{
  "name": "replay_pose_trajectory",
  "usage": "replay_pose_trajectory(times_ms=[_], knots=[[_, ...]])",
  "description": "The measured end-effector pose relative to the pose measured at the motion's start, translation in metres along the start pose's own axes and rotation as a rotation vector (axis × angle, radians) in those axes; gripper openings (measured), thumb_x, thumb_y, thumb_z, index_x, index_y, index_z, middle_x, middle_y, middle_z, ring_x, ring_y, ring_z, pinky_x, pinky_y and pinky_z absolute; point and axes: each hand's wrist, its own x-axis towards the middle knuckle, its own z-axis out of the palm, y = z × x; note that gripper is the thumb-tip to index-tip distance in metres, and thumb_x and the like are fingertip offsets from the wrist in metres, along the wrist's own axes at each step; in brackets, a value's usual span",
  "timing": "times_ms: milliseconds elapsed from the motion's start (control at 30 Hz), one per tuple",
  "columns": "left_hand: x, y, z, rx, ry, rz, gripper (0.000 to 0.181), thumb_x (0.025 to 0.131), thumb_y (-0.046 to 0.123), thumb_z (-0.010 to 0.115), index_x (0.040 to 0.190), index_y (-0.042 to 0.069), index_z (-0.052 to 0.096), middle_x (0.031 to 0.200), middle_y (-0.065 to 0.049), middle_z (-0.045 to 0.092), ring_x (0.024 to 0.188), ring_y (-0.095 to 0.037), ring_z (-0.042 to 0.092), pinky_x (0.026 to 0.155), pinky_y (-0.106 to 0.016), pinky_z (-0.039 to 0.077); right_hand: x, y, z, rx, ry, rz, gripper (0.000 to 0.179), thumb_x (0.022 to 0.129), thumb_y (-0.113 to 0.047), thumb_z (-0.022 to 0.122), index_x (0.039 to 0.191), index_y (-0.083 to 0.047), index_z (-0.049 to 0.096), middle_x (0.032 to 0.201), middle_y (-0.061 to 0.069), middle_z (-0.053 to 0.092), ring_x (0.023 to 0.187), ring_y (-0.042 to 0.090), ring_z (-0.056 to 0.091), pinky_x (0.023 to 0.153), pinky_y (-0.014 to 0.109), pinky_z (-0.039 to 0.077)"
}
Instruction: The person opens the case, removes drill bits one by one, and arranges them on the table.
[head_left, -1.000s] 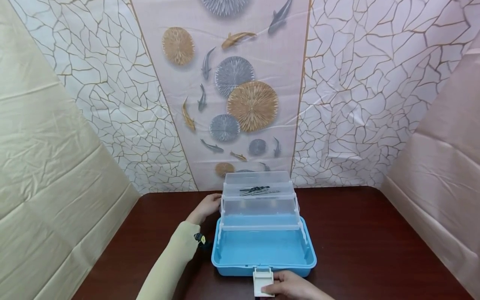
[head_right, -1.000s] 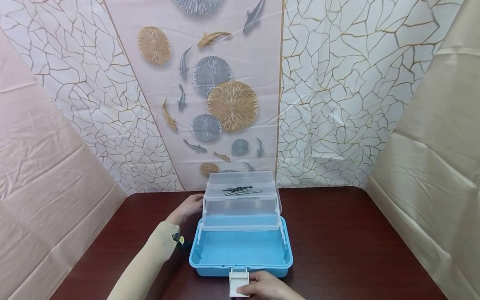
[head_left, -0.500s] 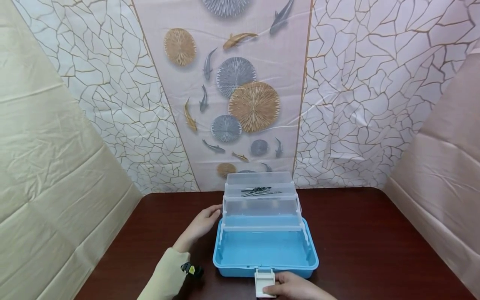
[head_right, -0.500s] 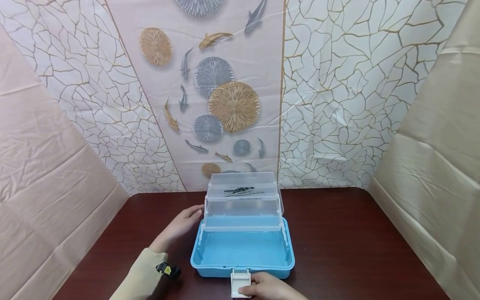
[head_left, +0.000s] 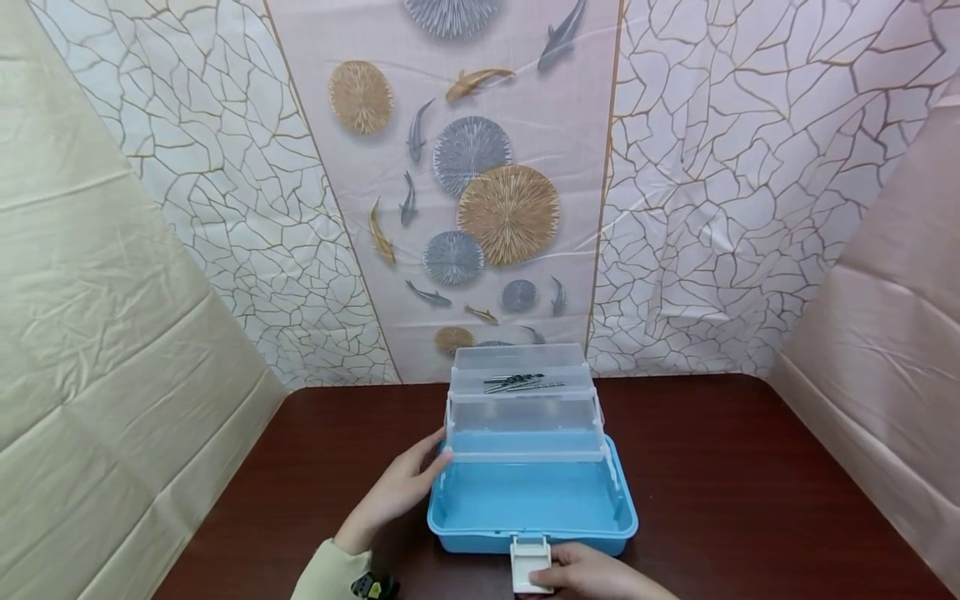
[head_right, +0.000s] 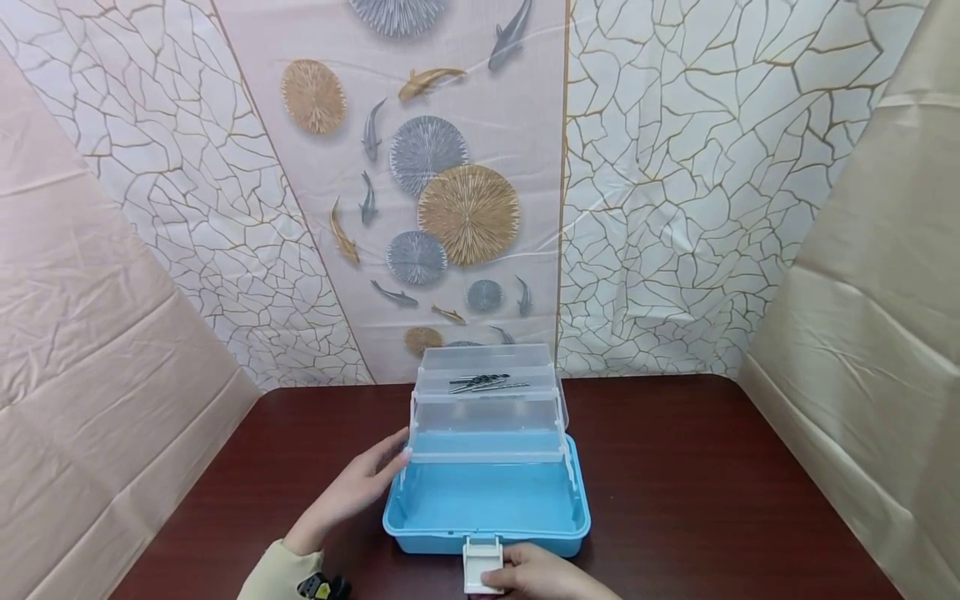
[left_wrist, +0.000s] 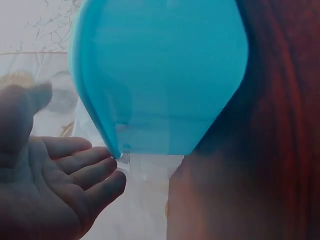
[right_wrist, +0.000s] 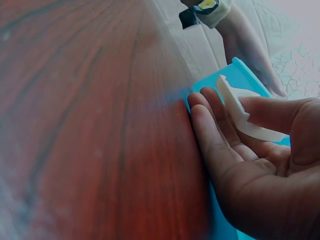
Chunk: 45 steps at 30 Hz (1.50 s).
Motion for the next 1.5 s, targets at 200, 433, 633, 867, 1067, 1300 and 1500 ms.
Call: replay_pose_trajectory(times_ms=[200,433,633,867,1067,1300,1500], knots=[[-0.015,0.001,0.006,0.053,-0.084,0.030,0.092,0.095,0.045,0.069,0.161,0.006,0.019,0.165,-0.016,0.021,0.150,-0.035,0.021,0.114,-0.059,0.027,0.000,0.004,0.001,0.020,-0.019,-0.021,0.033,0.105,-0.012,0.051,0.127,0.012,0.058,0.105,0.006,0.070,0.098,0.014,0.067,0.086,0.029,0.055],[-0.022,0.002,0.012,0.038,-0.113,0.022,0.114,0.084,0.041,0.083,0.163,0.012,0.007,0.167,-0.018,0.010,0.151,-0.036,0.013,0.114,-0.061,0.024,-0.002,0.002,0.001,0.005,-0.033,-0.079,0.035,0.105,-0.011,0.052,0.128,0.015,0.056,0.107,0.011,0.069,0.102,0.021,0.067,0.088,0.035,0.055],[-0.026,-0.001,0.011,0.030,-0.125,0.018,0.119,0.082,0.039,0.086,0.164,0.014,0.004,0.168,-0.015,0.005,0.152,-0.035,0.011,0.115,-0.061,0.023,-0.011,0.003,-0.002,-0.047,-0.021,-0.105,0.037,0.105,-0.013,0.051,0.129,0.015,0.057,0.112,0.010,0.068,0.105,0.021,0.065,0.091,0.038,0.054],[-0.025,-0.001,0.009,0.055,-0.131,0.026,0.119,0.081,0.040,0.086,0.164,0.015,0.004,0.167,-0.016,0.007,0.151,-0.037,0.016,0.113,-0.061,0.027,-0.035,0.000,-0.020,-0.074,0.013,-0.125,0.043,0.106,-0.017,0.053,0.136,0.013,0.053,0.120,0.014,0.069,0.112,0.021,0.064,0.094,0.037,0.053],[-0.020,0.000,0.010,0.067,-0.147,0.039,0.119,0.082,0.040,0.085,0.164,0.015,0.003,0.167,-0.017,0.007,0.150,-0.037,0.018,0.112,-0.060,0.029,-0.063,-0.014,-0.049,-0.230,-0.059,-0.128,0.043,0.107,-0.023,0.051,0.140,0.005,0.055,0.126,0.011,0.068,0.115,0.020,0.064,0.095,0.033,0.051],[-0.019,0.002,0.009,0.045,-0.149,0.032,0.120,0.081,0.040,0.086,0.164,0.017,0.003,0.168,-0.014,0.006,0.151,-0.035,0.014,0.114,-0.060,0.026,-0.093,-0.064,-0.052,-0.485,0.039,-0.289,0.036,0.108,-0.017,0.050,0.137,0.002,0.059,0.119,0.016,0.071,0.110,0.020,0.066,0.090,0.023,0.049],[-0.021,0.000,0.009,0.032,-0.151,0.022,0.120,0.081,0.040,0.086,0.164,0.017,0.003,0.167,-0.016,0.006,0.151,-0.034,0.014,0.114,-0.060,0.025,-0.100,-0.115,-0.062,-0.601,0.191,-0.309,0.039,0.107,-0.022,0.052,0.141,-0.003,0.056,0.125,0.014,0.068,0.112,0.021,0.066,0.093,0.028,0.051]])
